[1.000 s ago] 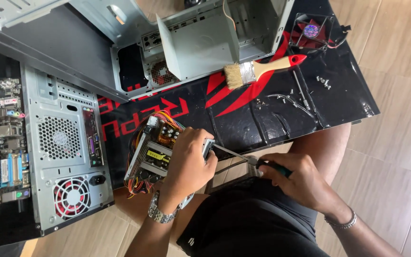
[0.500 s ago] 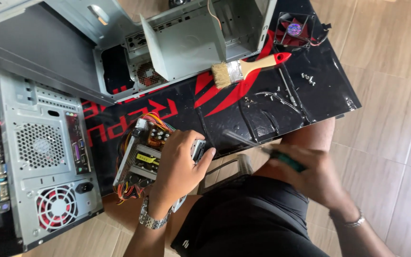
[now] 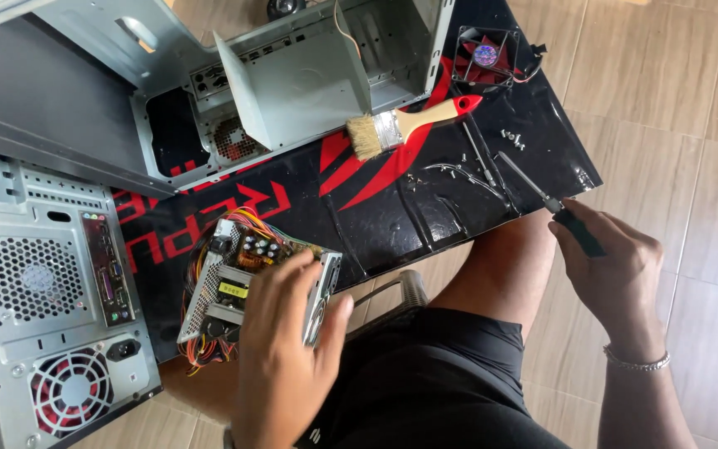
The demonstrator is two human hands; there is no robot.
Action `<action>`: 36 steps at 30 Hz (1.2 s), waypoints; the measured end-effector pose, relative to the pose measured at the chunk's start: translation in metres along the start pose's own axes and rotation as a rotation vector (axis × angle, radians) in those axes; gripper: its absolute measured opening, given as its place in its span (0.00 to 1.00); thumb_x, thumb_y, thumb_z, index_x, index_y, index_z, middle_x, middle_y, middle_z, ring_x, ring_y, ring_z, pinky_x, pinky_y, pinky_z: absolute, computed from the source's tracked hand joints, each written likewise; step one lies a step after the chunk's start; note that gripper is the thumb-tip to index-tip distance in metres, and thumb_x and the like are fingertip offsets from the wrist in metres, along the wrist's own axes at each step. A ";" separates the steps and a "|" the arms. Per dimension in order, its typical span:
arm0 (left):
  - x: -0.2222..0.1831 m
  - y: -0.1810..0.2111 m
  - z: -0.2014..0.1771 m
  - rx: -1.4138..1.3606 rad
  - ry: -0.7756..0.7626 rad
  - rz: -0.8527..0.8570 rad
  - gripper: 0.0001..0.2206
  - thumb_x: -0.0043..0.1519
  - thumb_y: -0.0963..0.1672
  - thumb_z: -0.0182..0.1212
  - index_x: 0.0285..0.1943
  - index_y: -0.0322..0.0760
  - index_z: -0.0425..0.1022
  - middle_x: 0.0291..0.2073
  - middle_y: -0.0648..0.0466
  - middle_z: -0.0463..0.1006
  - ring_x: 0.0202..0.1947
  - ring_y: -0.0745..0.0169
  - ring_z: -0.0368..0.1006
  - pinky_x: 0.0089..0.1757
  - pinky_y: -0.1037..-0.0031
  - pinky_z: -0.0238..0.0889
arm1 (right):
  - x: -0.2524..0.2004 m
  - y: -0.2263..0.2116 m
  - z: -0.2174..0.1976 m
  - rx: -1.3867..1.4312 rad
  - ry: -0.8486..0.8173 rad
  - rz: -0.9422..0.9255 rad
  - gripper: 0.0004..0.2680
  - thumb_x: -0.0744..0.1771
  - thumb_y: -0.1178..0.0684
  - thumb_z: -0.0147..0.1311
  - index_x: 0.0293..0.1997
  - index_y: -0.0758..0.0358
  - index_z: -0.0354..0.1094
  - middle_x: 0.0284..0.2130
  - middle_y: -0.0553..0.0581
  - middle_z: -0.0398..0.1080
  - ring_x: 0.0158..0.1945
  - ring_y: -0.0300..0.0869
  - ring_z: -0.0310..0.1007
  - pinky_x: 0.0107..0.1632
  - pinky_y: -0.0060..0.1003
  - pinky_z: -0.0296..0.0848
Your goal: Disassembling a computer power supply unit using a screwdriver and inspecting a cooling fan.
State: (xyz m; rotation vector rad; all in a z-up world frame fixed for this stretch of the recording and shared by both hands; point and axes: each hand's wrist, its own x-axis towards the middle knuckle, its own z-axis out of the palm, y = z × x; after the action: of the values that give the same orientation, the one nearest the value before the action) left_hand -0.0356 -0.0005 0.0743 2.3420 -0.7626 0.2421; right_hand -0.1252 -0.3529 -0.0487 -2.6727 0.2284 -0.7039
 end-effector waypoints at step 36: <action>-0.052 -0.027 0.162 -1.946 0.098 -0.642 0.09 0.68 0.39 0.61 0.54 0.25 0.78 0.35 0.45 0.82 0.31 0.61 0.73 0.40 0.71 0.67 | -0.008 -0.077 -0.017 0.515 -0.340 -0.148 0.12 0.61 0.57 0.66 0.46 0.70 0.74 0.40 0.60 0.80 0.37 0.41 0.83 0.41 0.28 0.82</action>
State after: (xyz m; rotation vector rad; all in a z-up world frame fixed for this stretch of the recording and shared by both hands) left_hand -0.0663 -0.0629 -0.0832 0.5573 0.0548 -0.4897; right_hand -0.1355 -0.2852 -0.0089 -2.2702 -0.2158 -0.2834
